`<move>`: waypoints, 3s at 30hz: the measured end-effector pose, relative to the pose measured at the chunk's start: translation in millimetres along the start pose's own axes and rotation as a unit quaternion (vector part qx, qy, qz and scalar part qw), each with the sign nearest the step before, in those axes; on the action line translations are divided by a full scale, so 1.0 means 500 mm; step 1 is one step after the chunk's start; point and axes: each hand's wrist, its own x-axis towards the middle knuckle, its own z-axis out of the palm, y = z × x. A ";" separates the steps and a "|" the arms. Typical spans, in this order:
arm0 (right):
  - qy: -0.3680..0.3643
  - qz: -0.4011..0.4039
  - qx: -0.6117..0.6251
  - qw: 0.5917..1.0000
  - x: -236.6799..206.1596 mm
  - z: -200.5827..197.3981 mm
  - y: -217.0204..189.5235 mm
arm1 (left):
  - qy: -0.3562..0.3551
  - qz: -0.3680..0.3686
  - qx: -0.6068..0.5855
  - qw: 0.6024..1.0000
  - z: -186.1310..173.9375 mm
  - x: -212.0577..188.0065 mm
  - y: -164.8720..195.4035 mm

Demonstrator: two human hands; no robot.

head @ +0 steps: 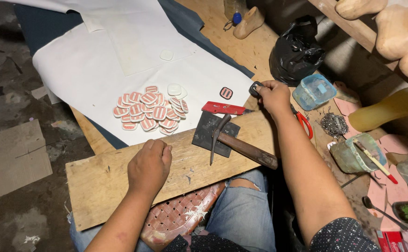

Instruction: The person uses a hammer to press a small dark sole piece against a wooden board, then trims its edges with scissors. They repeat the process with a white sole piece, hammering and trimming it, and place the finished pieces with others on the table.

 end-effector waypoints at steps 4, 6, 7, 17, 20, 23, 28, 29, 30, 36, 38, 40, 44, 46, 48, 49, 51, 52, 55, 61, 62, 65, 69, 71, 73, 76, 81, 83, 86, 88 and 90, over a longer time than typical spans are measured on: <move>0.124 -0.097 0.033 0.987 0.013 -0.021 0.022 | 0.004 0.001 -0.015 1.000 0.002 0.001 -0.001; 0.203 -0.131 0.061 0.968 0.023 -0.053 0.037 | 0.001 -0.001 -0.008 1.000 0.002 0.001 -0.002; 0.230 -0.123 0.089 0.961 0.030 -0.079 0.044 | 0.003 0.002 -0.009 1.000 0.002 0.002 -0.003; 0.242 -0.072 0.203 0.946 0.056 -0.213 0.086 | -0.010 -0.009 -0.003 1.000 0.001 0.005 0.000; 0.199 -0.058 0.171 0.963 0.047 -0.196 0.072 | -0.017 -0.014 -0.002 1.000 0.000 0.005 0.000; 0.144 -0.063 0.146 0.977 0.045 -0.168 0.050 | -0.018 -0.014 -0.004 1.000 0.001 0.006 0.001; 0.179 -0.284 -0.015 0.942 0.097 -0.163 -0.004 | -0.025 -0.020 0.007 0.999 0.002 0.005 0.000; 0.195 -0.315 -0.051 0.927 0.115 -0.171 -0.018 | -0.024 -0.019 0.007 1.000 0.002 0.006 -0.001; 0.225 -0.363 -0.119 0.896 0.132 -0.180 -0.032 | -0.023 -0.017 0.006 1.000 0.002 0.007 -0.001; 0.244 -0.431 -0.278 0.823 0.157 -0.188 -0.071 | -0.024 -0.017 0.002 1.000 0.003 0.008 -0.003; 0.214 -0.385 -0.220 0.871 0.136 -0.154 -0.061 | -0.007 -0.005 -0.006 1.000 0.003 0.007 -0.004; 0.092 -0.282 -0.159 0.942 0.102 -0.100 -0.041 | 0.001 0.002 -0.011 1.000 0.003 0.004 -0.004; -0.159 -0.204 -0.221 0.940 0.037 0.016 -0.012 | -0.001 -0.001 -0.008 1.000 0.005 0.004 -0.005; -0.128 -0.230 -0.297 0.918 0.008 0.057 -0.006 | -0.007 -0.007 -0.004 1.000 0.005 0.005 -0.005; -0.110 -0.239 -0.345 0.901 -0.007 0.085 -0.009 | -0.015 -0.012 -0.004 1.000 0.005 0.005 -0.006; -0.107 -0.235 -0.356 0.898 -0.012 0.096 -0.012 | -0.014 -0.013 -0.004 1.000 0.005 0.004 -0.006; -0.103 -0.205 -0.357 0.905 -0.020 0.109 -0.020 | -0.013 -0.013 -0.004 1.000 0.006 0.004 -0.006; -0.103 -0.180 -0.348 0.914 -0.021 0.112 -0.027 | -0.012 -0.011 -0.005 1.000 0.006 0.005 -0.006; -0.112 -0.064 -0.212 0.969 -0.033 0.111 -0.039 | -0.012 -0.010 -0.006 1.000 0.004 0.003 -0.005; -0.083 -0.280 -0.025 0.956 -0.159 0.084 -0.052 | -0.012 -0.018 -0.029 0.999 -0.007 0.002 -0.001; -0.067 -0.374 -0.045 0.924 -0.198 0.081 -0.049 | -0.017 -0.029 -0.035 0.999 -0.008 0.003 0.000; -0.084 -0.375 0.015 0.923 -0.323 0.086 -0.036 | -0.035 -0.089 -0.165 0.982 -0.013 -0.007 0.000; -0.091 -0.356 0.036 0.930 -0.430 0.099 -0.025 | -0.118 -0.146 -0.552 0.812 0.006 -0.040 0.024; -0.110 -0.307 0.060 0.943 -0.465 0.102 -0.019 | -0.114 -0.155 -0.597 0.779 0.013 -0.064 0.037; -0.147 -0.208 0.106 0.961 -0.486 0.105 -0.011 | -0.109 -0.164 -0.611 0.766 0.013 -0.078 0.039; -0.132 -0.339 0.046 0.930 -0.495 0.098 0.003 | -0.103 -0.176 -0.595 0.777 0.005 -0.090 0.042; -0.220 -0.177 0.140 0.949 -0.501 0.090 0.006 | -0.111 -0.202 -0.596 0.769 -0.008 -0.097 0.047; -0.237 -0.159 0.152 0.946 -0.503 0.088 -0.001 | -0.153 -0.209 -0.622 0.739 -0.008 -0.102 0.046; -0.238 -0.245 0.125 0.932 -0.493 0.082 -0.007 | -0.217 -0.199 -0.628 0.720 0.002 -0.110 0.040; -0.213 -0.324 0.066 0.919 -0.468 0.067 -0.003 | -0.210 -0.179 -0.618 0.736 0.009 -0.114 0.031; -0.083 -0.360 -0.038 0.928 -0.414 0.027 0.010 | -0.154 -0.154 -0.602 0.769 0.011 -0.113 0.017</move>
